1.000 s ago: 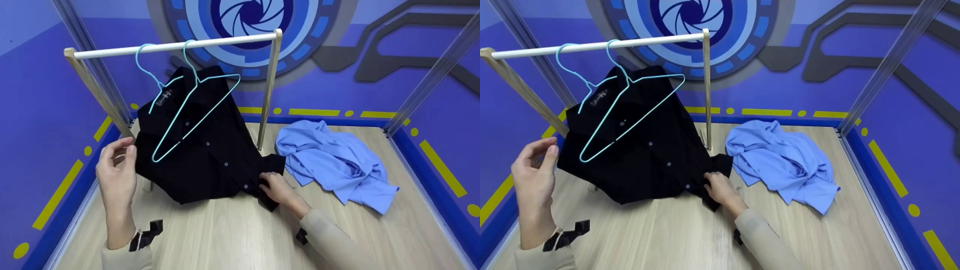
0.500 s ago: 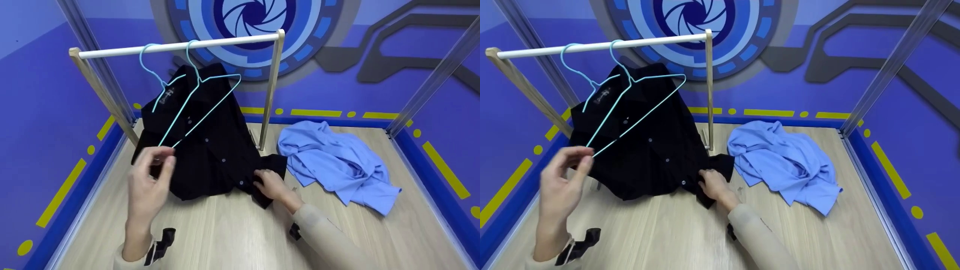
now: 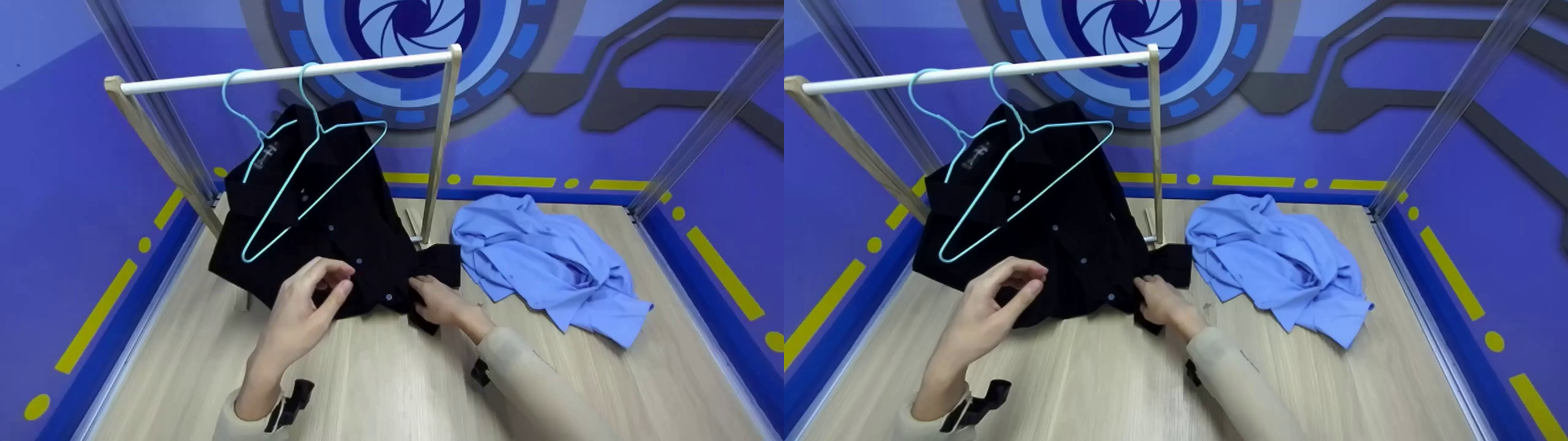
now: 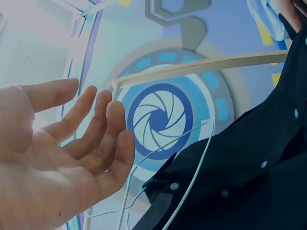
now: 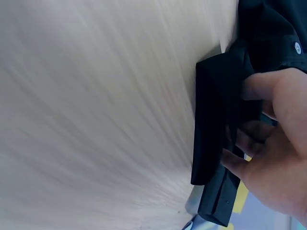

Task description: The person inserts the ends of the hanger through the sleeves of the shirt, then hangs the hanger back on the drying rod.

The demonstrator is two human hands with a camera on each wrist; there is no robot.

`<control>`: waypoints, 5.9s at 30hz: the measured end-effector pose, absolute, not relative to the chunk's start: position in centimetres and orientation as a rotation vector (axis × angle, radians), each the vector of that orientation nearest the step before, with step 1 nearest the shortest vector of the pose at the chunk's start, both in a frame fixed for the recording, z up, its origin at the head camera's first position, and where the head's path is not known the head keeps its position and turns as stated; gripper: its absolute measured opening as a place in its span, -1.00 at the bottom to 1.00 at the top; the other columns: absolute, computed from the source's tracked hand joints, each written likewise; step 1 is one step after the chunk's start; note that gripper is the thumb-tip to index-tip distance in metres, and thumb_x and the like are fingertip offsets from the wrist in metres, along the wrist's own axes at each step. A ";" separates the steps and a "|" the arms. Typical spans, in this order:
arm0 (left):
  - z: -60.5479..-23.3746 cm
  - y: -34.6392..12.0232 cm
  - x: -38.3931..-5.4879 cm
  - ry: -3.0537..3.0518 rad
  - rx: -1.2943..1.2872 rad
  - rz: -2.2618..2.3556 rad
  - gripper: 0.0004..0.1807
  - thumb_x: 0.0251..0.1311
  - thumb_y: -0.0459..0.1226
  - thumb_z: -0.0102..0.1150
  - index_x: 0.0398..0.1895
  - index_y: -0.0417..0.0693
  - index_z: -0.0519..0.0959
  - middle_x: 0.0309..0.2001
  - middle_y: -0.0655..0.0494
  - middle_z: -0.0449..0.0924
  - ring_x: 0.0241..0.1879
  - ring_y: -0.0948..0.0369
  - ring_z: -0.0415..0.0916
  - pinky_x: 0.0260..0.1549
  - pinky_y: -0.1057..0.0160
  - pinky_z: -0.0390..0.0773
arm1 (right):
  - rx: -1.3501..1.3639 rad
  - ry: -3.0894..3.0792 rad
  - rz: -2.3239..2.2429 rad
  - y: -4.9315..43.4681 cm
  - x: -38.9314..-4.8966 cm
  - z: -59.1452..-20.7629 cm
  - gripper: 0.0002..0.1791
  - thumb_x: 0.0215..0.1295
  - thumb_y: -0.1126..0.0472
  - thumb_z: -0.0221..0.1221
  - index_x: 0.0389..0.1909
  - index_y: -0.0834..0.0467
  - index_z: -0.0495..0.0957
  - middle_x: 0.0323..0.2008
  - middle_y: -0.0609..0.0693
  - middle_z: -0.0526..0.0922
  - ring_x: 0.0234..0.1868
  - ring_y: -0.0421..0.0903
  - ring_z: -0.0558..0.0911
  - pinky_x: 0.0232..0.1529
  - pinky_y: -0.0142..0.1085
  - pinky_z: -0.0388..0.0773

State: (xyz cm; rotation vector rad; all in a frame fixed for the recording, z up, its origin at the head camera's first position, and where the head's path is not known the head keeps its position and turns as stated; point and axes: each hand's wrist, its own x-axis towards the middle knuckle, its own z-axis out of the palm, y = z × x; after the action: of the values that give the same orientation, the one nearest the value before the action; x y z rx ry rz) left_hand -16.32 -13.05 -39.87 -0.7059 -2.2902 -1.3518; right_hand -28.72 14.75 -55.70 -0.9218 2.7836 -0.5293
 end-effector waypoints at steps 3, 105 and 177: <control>-40.1 -12.9 -16.3 -2.330 -0.726 -1.372 -0.87 0.41 -0.31 0.27 -0.03 -0.01 0.66 -0.16 0.41 0.58 -0.20 0.29 0.55 -0.17 0.21 0.56 | -0.910 2.823 -0.541 14.9 -28.7 -55.5 -0.37 0.41 0.29 0.24 0.41 0.44 0.32 0.31 0.44 0.42 0.34 0.34 0.41 0.35 0.08 0.35; -49.8 -5.8 -19.9 -3.031 -1.181 -1.065 -0.71 0.45 -0.14 0.16 0.00 -0.17 0.64 -0.04 -0.01 0.64 -0.06 0.07 0.57 0.02 0.16 0.50 | -0.617 2.909 -0.627 31.5 -25.6 -54.4 -0.44 -0.06 0.35 0.55 0.03 0.32 0.62 -0.03 0.22 0.69 0.09 0.34 0.58 0.18 0.24 0.41; -51.7 -8.2 -22.5 -3.064 -0.715 -1.244 -0.63 0.44 -0.19 0.16 0.09 -0.35 0.58 0.09 -0.21 0.57 0.18 -0.12 0.49 0.20 -0.11 0.43 | -0.927 2.776 -0.572 23.2 -24.4 -55.1 -0.44 -0.12 0.37 0.55 0.00 0.22 0.64 0.15 0.22 0.59 0.21 0.29 0.52 0.25 0.18 0.40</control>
State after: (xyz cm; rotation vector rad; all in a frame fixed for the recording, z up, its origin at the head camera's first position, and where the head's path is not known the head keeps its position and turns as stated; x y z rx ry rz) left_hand -22.48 -8.20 -51.73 -0.7153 -3.0636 -1.2435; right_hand -24.43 23.17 -55.05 -0.9268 2.7760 -0.5720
